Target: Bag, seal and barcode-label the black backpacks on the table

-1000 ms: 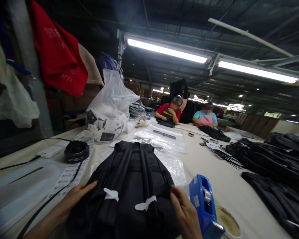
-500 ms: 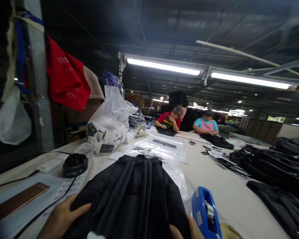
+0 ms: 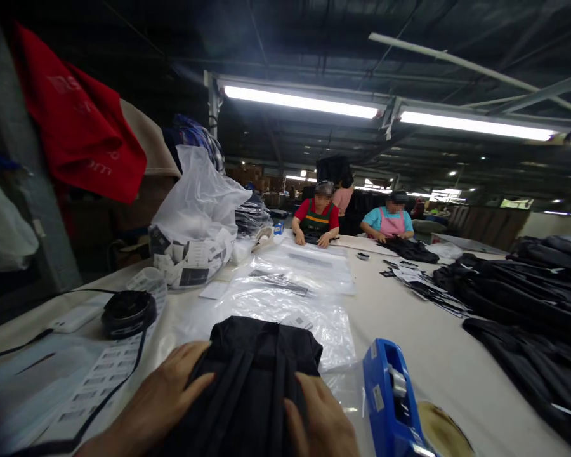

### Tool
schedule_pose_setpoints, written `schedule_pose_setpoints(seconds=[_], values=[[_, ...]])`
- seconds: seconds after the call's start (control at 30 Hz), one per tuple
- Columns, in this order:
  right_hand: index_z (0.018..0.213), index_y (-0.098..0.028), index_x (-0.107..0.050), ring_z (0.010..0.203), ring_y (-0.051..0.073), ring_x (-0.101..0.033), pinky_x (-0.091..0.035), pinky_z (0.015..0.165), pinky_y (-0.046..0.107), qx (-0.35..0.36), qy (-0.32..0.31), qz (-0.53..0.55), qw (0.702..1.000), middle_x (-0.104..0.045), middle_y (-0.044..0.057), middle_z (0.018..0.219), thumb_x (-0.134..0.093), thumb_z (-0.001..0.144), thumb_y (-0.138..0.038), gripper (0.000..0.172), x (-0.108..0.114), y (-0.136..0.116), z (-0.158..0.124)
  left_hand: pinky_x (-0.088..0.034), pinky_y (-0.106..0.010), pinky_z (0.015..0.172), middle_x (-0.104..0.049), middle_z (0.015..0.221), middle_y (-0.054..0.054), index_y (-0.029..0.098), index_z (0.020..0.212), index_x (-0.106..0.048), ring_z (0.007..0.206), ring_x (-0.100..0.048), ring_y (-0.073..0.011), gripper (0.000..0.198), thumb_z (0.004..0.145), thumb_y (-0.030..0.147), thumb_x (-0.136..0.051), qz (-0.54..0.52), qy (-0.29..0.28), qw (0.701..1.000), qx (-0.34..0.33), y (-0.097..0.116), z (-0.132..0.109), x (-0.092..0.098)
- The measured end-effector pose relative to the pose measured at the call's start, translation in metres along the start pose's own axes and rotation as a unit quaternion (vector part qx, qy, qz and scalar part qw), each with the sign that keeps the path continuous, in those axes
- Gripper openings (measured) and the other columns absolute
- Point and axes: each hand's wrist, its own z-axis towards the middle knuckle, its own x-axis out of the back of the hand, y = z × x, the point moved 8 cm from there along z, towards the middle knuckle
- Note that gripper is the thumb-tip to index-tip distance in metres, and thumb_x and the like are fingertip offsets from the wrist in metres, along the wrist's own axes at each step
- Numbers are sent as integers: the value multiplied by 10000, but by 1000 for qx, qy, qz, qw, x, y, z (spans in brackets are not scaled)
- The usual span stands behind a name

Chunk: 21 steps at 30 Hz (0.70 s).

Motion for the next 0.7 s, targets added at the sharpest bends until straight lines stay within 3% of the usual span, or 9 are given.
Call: schedule_pose_setpoints(seconds=[0.07, 0.13, 0.23, 0.3, 0.37, 0.47, 0.53, 0.6, 0.7], values=[[1156, -226, -602, 1101, 302, -560, -475, 917, 454, 5, 0, -69, 998, -609, 111, 1187, -529, 804, -328, 375, -40, -10, 27, -404, -323, 965, -605, 1153, -124, 118, 1112, -562, 1121, -523, -232, 362, 810, 288, -455, 35, -4, 999, -20, 31, 47, -13], [1192, -204, -586, 1189, 377, -462, -388, 963, 576, 16, -8, -132, 991, -526, 150, 1281, -593, 768, -373, 456, -90, -4, 40, -392, -325, 959, -610, 1118, -134, 100, 1053, -581, 1096, -524, -236, 304, 831, 260, -447, 46, -3, 998, -30, 48, 88, -33], [1284, -235, -501, 1208, 435, -406, -399, 914, 624, 78, -29, -163, 983, -447, 140, 1345, -635, 729, -420, 600, -161, 17, 29, -375, -380, 953, -600, 1107, -184, 53, 1042, -576, 1096, -513, -275, 331, 876, 270, -389, 58, 3, 998, -18, 48, 128, -68], [1316, -261, -458, 1196, 447, -415, -414, 888, 619, 95, -13, -151, 984, -431, 129, 1358, -652, 709, -450, 665, -182, 31, 16, -331, -445, 981, -599, 1112, -206, 41, 1074, -569, 1108, -506, -303, 387, 890, 325, -381, 64, -10, 998, -22, 42, 139, -93], [1236, -285, -545, 1174, 442, -448, -408, 893, 607, 87, 15, -117, 989, -502, 112, 1307, -665, 684, -496, 604, -177, 40, 13, -264, -493, 1018, -605, 1123, -196, 67, 1110, -570, 1125, -496, -318, 433, 870, 401, -434, 66, -35, 996, -40, 37, 140, -115], [1075, -291, -644, 1139, 334, -522, -426, 929, 475, 27, -13, -24, 999, -614, 65, 1193, -576, 769, -493, 373, -142, 48, 43, -212, -493, 1040, -606, 1132, -173, 106, 1137, -573, 1143, -481, -312, 454, 853, 444, -464, 72, -52, 994, -64, 32, 134, -136], [1135, -219, -593, 1112, 233, -548, -422, 939, 354, -103, -38, 24, 994, -601, 79, 1202, -406, 874, -392, 365, -111, 72, 80, -223, -479, 1029, -607, 1113, -160, 119, 1131, -576, 1127, -485, -303, 441, 864, 444, -443, 80, -40, 993, -74, 31, 131, -139], [1240, -149, -488, 1167, 225, -500, -377, 971, 323, -286, -60, 12, 956, -548, 114, 1257, -406, 866, -390, 453, -88, 114, 110, -261, -464, 998, -614, 1075, -150, 127, 1114, -584, 1090, -499, -299, 430, 862, 447, -447, 86, -29, 992, -83, 31, 131, -138], [1114, -29, -545, 1070, 330, -561, -443, 836, 378, -385, -105, -4, 917, -614, 230, 1089, -487, 800, -519, 585, -86, 160, 143, -305, -448, 954, -614, 1049, -151, 124, 1091, -594, 1055, -507, -302, 425, 851, 451, -468, 79, -29, 993, -80, 30, 132, -138]])
